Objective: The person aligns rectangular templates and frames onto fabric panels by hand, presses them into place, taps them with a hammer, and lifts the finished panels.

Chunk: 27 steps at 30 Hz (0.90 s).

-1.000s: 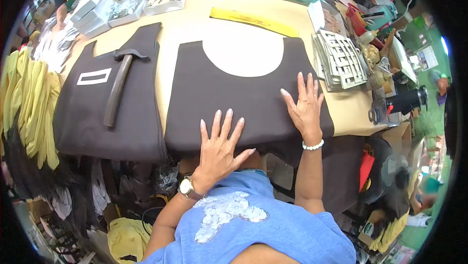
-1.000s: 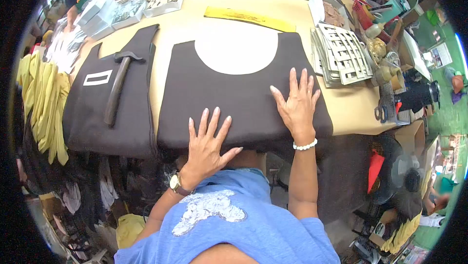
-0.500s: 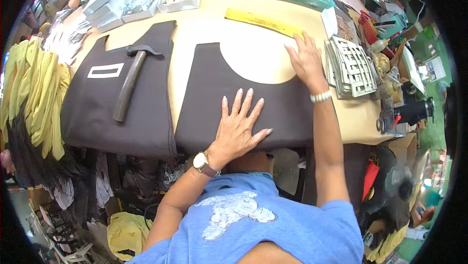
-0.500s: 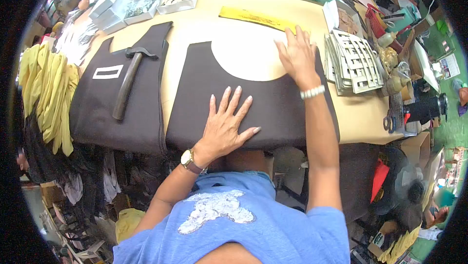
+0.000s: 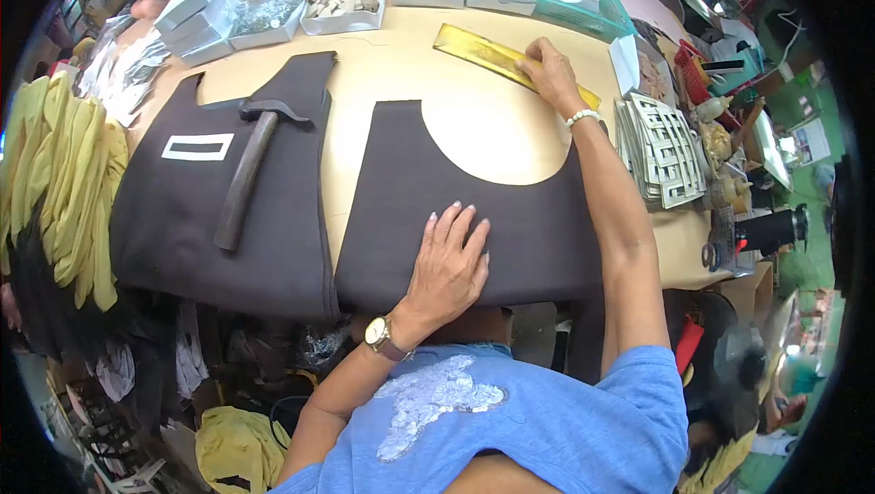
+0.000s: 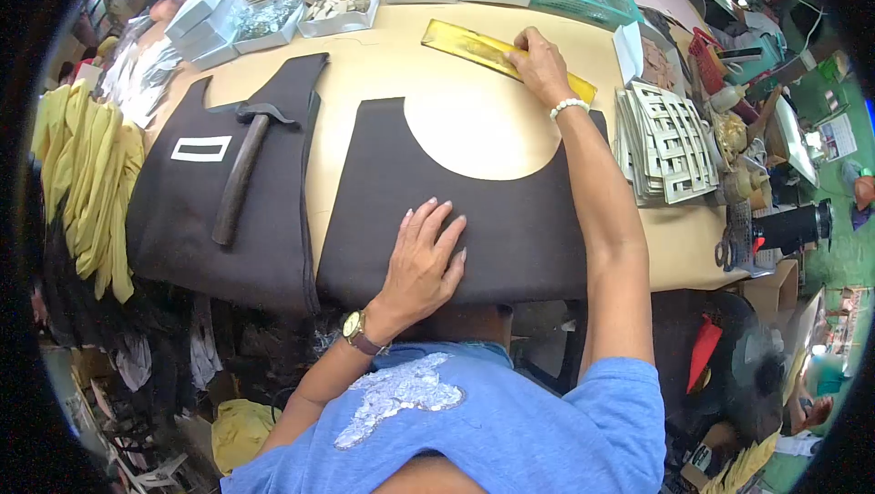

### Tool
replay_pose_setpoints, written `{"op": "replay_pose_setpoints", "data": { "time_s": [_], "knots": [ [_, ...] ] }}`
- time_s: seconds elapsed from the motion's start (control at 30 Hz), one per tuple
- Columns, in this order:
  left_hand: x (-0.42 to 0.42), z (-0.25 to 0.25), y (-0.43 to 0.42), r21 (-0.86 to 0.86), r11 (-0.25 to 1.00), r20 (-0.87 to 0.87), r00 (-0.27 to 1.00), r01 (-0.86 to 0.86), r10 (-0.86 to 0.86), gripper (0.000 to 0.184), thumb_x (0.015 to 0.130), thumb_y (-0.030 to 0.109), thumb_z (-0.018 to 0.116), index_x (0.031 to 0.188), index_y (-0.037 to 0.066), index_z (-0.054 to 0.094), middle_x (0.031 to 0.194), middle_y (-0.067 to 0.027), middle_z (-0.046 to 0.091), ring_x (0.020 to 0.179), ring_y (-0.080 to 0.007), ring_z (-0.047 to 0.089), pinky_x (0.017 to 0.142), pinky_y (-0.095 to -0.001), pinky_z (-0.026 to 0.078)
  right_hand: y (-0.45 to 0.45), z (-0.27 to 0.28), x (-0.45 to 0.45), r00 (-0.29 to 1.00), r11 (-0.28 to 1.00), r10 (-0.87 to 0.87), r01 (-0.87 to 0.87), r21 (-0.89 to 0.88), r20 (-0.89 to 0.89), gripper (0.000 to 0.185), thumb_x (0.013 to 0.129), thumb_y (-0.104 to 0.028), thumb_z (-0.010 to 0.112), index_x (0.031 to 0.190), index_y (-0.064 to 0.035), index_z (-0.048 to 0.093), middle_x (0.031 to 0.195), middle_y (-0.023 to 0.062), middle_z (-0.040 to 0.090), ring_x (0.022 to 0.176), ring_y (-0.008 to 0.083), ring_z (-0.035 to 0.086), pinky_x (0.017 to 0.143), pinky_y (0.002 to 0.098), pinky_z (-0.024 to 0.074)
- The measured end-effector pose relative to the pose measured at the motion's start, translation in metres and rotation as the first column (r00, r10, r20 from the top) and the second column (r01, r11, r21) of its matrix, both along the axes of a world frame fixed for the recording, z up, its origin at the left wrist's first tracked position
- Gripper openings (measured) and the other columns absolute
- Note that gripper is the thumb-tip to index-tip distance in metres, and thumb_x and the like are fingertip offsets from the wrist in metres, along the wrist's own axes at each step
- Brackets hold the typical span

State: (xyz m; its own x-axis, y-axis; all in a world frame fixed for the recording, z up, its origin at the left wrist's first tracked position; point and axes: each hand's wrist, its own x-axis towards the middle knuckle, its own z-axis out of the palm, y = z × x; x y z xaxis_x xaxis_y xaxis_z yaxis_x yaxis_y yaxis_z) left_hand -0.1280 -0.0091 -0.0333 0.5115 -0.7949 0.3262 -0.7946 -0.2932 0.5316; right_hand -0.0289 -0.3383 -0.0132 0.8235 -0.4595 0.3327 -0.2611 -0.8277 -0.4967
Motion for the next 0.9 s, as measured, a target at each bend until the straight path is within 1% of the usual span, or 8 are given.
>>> {"op": "replay_pose_setpoints", "data": {
  "time_s": [0.1, 0.2, 0.33, 0.4, 0.5, 0.7, 0.8, 0.9],
  "knots": [
    [0.0, 0.0, -0.001, -0.04, 0.999, 0.043, 0.999, 0.006, -0.004, 0.038, 0.078, 0.012, 0.061, 0.114, 0.002, 0.056, 0.123, -0.0184, 0.049, 0.122, -0.0351, 0.041, 0.103, -0.0525, 0.031, 0.011, 0.024, -0.01, 0.978, 0.997, 0.063, -0.069, 0.022, 0.2, 0.02, 0.084, -0.02, 0.06, 0.095, -0.0037, 0.058, 0.083, 0.0129, 0.065, 0.077, 0.0289, 0.062, 0.071, 0.0364, 0.0482],
    [-0.001, 0.005, -0.002, -0.061, 0.998, 0.1, 0.995, -0.002, 0.008, 0.037, 0.077, 0.012, 0.063, 0.113, 0.003, 0.057, 0.12, -0.0171, 0.051, 0.118, -0.0336, 0.045, 0.101, -0.0504, 0.034, 0.05, 0.077, -0.046, 0.937, 0.987, 0.137, -0.157, 0.037, 0.322, 0.016, 0.085, -0.013, 0.06, 0.096, -0.0035, 0.064, 0.077, 0.0095, 0.066, 0.066, 0.0168, 0.063, 0.061, 0.029, 0.0492],
    [-0.003, 0.003, -0.001, -0.184, 0.983, 0.25, 0.968, 0.027, 0.021, 0.035, 0.075, 0.011, 0.067, 0.108, 0.003, 0.061, 0.113, -0.014, 0.055, 0.108, -0.0295, 0.051, 0.093, -0.0442, 0.041, 0.101, 0.102, -0.108, 0.941, 0.948, 0.222, -0.27, 0.167, 0.257, 0.013, 0.084, -0.01, 0.061, 0.09, -0.0001, 0.066, 0.071, 0.0078, 0.065, 0.059, 0.0124, 0.061, 0.055, 0.0268, 0.049],
    [-0.004, 0.005, -0.001, -0.23, 0.973, 0.316, 0.947, 0.029, 0.047, 0.03, 0.073, 0.01, 0.07, 0.101, 0.004, 0.063, 0.098, -0.0093, 0.059, 0.093, -0.0243, 0.056, 0.08, -0.0373, 0.044, 0.123, 0.094, -0.133, 0.937, 0.901, 0.335, -0.35, 0.257, 0.102, 0.013, 0.083, -0.01, 0.062, 0.092, -0.001, 0.066, 0.076, 0.0093, 0.065, 0.064, 0.0166, 0.063, 0.059, 0.0286, 0.05],
    [-0.006, 0.003, 0.004, -0.214, 0.977, 0.322, 0.946, 0.022, 0.049, 0.026, 0.073, 0.01, 0.07, 0.098, 0.004, 0.064, 0.089, -0.007, 0.06, 0.084, -0.0222, 0.057, 0.073, -0.0348, 0.044, 0.144, 0.052, -0.155, 0.971, 0.973, 0.213, -0.2, -0.119, 0.11, 0.018, 0.082, -0.012, 0.064, 0.096, -0.002, 0.065, 0.099, 0.0149, 0.061, 0.091, 0.029, 0.059, 0.081, 0.0376, 0.0469],
    [-0.002, 0.018, 0.013, -0.14, 0.981, 0.25, 0.953, -0.137, 0.169, 0.038, 0.073, 0.015, 0.072, 0.106, 0.003, 0.06, 0.1, -0.0117, 0.057, 0.091, -0.0276, 0.056, 0.079, -0.0382, 0.044, 0.147, 0.011, -0.22, 0.92, 0.92, -0.38, 0.386, -0.063, 0.095, 0.031, 0.081, -0.014, 0.065, 0.108, 0.0012, 0.06, 0.1, 0.0158, 0.061, 0.095, 0.03, 0.058, 0.084, 0.0383, 0.0453],
    [0.006, 0.029, 0.033, -0.027, 0.946, 0.238, 0.917, -0.322, 0.319, 0.057, 0.071, 0.021, 0.075, 0.119, 0.001, 0.052, 0.114, -0.0169, 0.053, 0.103, -0.0333, 0.052, 0.088, -0.043, 0.041, 0.152, 0.003, -0.233, 0.898, 0.899, -0.437, 0.437, 0.007, 0.051, 0.035, 0.082, -0.013, 0.065, 0.113, 0.0027, 0.058, 0.1, 0.0153, 0.061, 0.095, 0.0287, 0.058, 0.084, 0.0389, 0.0453],
    [0.011, 0.027, 0.048, 0.001, 0.91, 0.235, 0.885, -0.414, 0.402, 0.056, 0.072, 0.021, 0.074, 0.119, 0.0, 0.052, 0.11, -0.0167, 0.055, 0.103, -0.0326, 0.052, 0.089, -0.0432, 0.04, 0.152, -0.001, -0.237, 0.89, 0.893, -0.447, 0.438, 0.103, 0.093, 0.037, 0.084, -0.012, 0.064, 0.116, 0.0021, 0.057, 0.097, 0.0135, 0.064, 0.093, 0.0264, 0.058, 0.085, 0.0388, 0.0451]
  ]
}}
